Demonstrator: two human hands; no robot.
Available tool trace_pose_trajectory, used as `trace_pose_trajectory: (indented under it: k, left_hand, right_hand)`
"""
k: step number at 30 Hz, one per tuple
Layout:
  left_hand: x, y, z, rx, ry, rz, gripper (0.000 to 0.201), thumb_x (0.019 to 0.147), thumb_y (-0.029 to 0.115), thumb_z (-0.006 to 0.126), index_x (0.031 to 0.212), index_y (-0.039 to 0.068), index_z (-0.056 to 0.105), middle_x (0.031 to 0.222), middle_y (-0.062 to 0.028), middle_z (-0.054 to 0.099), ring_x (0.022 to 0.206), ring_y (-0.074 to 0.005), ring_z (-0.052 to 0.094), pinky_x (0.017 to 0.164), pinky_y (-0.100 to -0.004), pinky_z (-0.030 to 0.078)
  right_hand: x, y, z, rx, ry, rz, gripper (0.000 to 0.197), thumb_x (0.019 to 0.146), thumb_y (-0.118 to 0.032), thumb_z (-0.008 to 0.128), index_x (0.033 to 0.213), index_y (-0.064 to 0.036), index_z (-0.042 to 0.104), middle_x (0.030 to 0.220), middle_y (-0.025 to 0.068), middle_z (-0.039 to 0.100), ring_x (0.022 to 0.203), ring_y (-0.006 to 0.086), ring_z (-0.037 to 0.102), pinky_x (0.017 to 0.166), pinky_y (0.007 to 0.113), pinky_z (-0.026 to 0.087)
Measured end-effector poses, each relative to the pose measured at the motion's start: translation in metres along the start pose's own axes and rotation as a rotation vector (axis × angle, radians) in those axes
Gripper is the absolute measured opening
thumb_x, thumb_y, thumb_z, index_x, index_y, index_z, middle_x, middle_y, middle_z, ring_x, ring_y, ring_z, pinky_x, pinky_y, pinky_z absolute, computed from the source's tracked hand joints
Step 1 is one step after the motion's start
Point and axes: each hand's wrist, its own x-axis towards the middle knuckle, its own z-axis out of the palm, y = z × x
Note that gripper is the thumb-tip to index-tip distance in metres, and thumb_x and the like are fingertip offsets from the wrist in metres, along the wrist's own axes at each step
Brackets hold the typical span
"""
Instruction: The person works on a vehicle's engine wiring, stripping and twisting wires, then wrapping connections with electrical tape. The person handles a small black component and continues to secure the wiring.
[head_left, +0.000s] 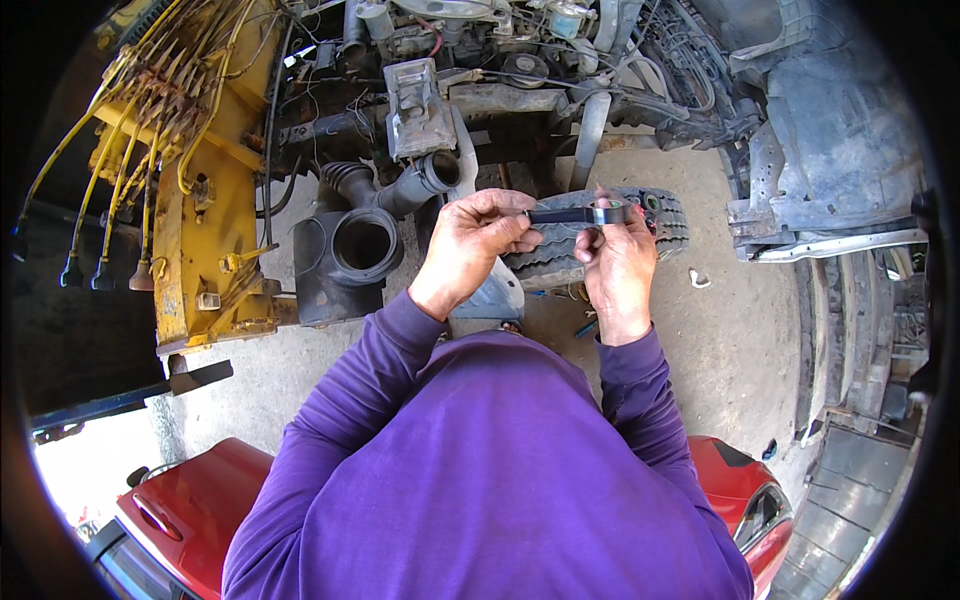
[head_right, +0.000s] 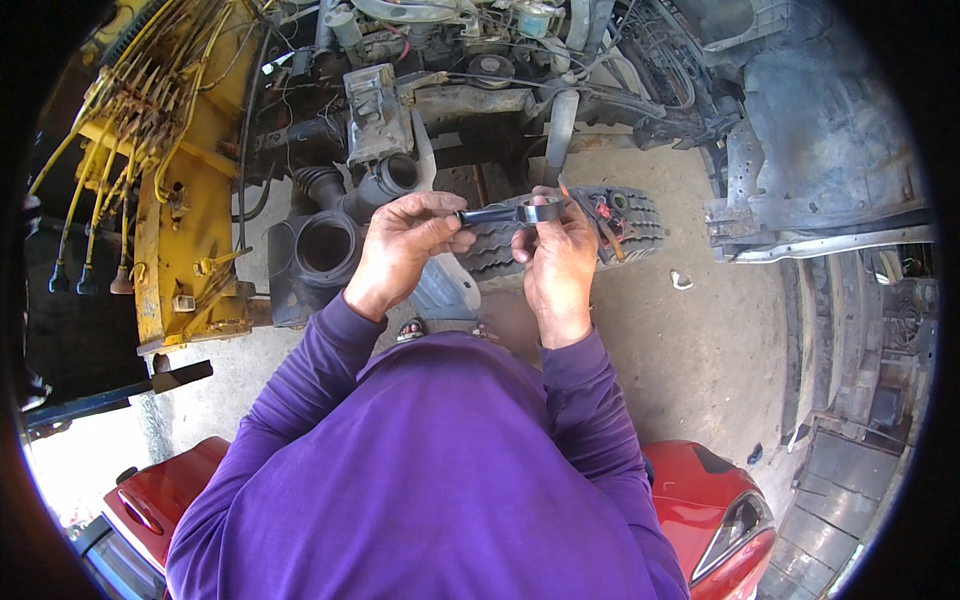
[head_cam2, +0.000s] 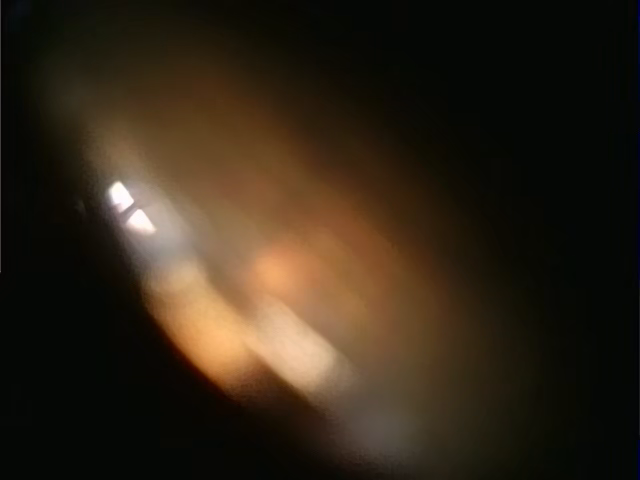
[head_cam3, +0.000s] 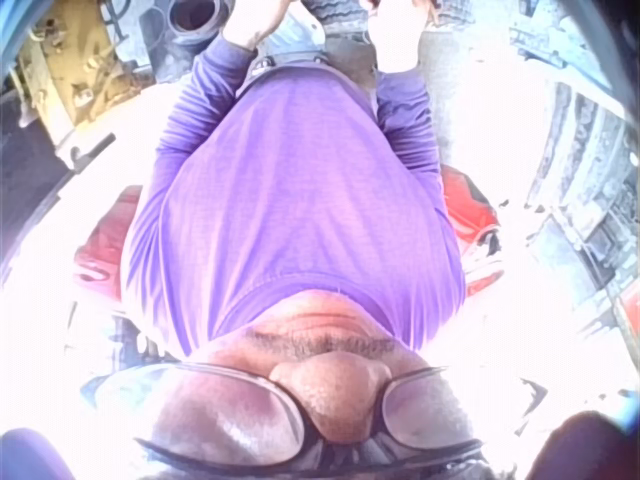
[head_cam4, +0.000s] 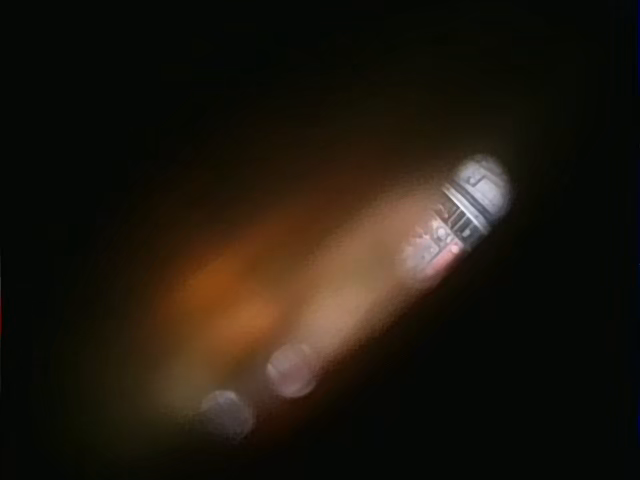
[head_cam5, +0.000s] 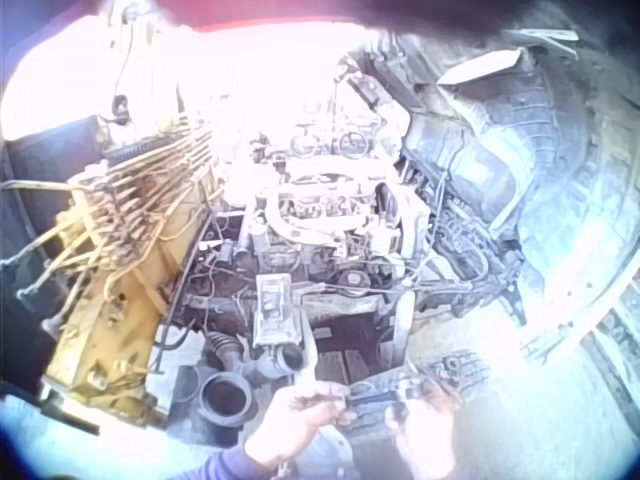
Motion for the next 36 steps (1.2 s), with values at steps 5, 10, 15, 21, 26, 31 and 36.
trace_pose_trajectory:
  k: [5, 10, 15, 21, 26, 31, 36]
  left_hand:
    - [0.000, -0.003, 0.004, 0.143, -0.046, 0.088, 0.018, 0.094, -0.002, 0.066, 0.111, -0.004, 0.070, 0.095, -0.0080, 0.072, 0.086, -0.0150, 0.072, 0.077, -0.0272, 0.058]
    - [-0.002, 0.002, 0.007, 0.018, 0.001, -0.006, 0.020, 0.090, -0.003, 0.071, 0.111, -0.004, 0.069, 0.093, -0.0075, 0.071, 0.080, -0.0158, 0.071, 0.075, -0.0285, 0.059]
    - [0.000, -0.004, 0.007, 0.122, -0.051, 0.067, 0.019, 0.092, -0.004, 0.066, 0.110, -0.004, 0.070, 0.093, -0.0083, 0.072, 0.082, -0.0131, 0.070, 0.076, -0.0264, 0.058]
    - [-0.003, 0.001, 0.011, -0.018, 0.001, -0.029, 0.018, 0.091, -0.002, 0.071, 0.109, -0.003, 0.070, 0.092, -0.0082, 0.072, 0.080, -0.0132, 0.069, 0.075, -0.0277, 0.058]
    - [0.002, -0.009, 0.005, 0.086, -0.089, 0.052, 0.021, 0.093, 0.003, 0.071, 0.113, -0.002, 0.069, 0.097, -0.0101, 0.074, 0.086, -0.0169, 0.072, 0.081, -0.0312, 0.060]
    - [-0.003, -0.001, 0.010, -0.005, -0.009, -0.033, 0.016, 0.094, 0.001, 0.067, 0.109, -0.003, 0.070, 0.095, -0.0098, 0.073, 0.084, -0.0164, 0.072, 0.080, -0.0299, 0.060]
    - [-0.001, -0.001, 0.005, -0.029, -0.002, -0.069, 0.021, 0.094, -0.001, 0.064, 0.115, -0.005, 0.068, 0.100, -0.0120, 0.073, 0.087, -0.0175, 0.072, 0.081, -0.0301, 0.060]
  right_hand:
    - [-0.002, 0.010, 0.006, -0.030, -0.018, -0.002, 0.021, 0.100, -0.018, 0.067, 0.110, -0.0011, 0.060, 0.081, 0.0032, 0.060, 0.055, 0.0115, 0.055, 0.047, 0.023, 0.039]
    - [-0.002, 0.008, 0.008, 0.003, -0.006, -0.012, 0.022, 0.099, -0.018, 0.067, 0.110, -0.0009, 0.060, 0.079, 0.0037, 0.060, 0.054, 0.0107, 0.055, 0.046, 0.024, 0.039]
    - [-0.004, 0.017, 0.012, -0.007, -0.061, 0.017, 0.019, 0.099, -0.014, 0.066, 0.110, -0.0007, 0.059, 0.083, 0.0055, 0.063, 0.053, 0.0098, 0.053, 0.046, 0.023, 0.039]
    - [-0.005, 0.016, 0.013, -0.023, -0.037, 0.011, 0.020, 0.099, -0.013, 0.066, 0.112, 0.0004, 0.058, 0.083, 0.0058, 0.062, 0.054, 0.0098, 0.054, 0.046, 0.024, 0.039]
    - [-0.007, 0.023, 0.016, -0.021, -0.061, 0.035, 0.021, 0.100, -0.014, 0.065, 0.113, 0.0012, 0.058, 0.083, 0.0057, 0.062, 0.055, 0.0103, 0.054, 0.046, 0.024, 0.040]
    - [-0.008, 0.021, 0.017, -0.073, -0.045, 0.029, 0.014, 0.101, -0.017, 0.064, 0.106, -0.0048, 0.060, 0.081, 0.0037, 0.063, 0.055, 0.0104, 0.053, 0.048, 0.024, 0.038]
    - [-0.004, 0.025, 0.012, -0.039, -0.044, 0.042, 0.017, 0.101, -0.012, 0.062, 0.111, 0.0001, 0.057, 0.083, 0.0072, 0.063, 0.054, 0.0111, 0.055, 0.046, 0.025, 0.039]
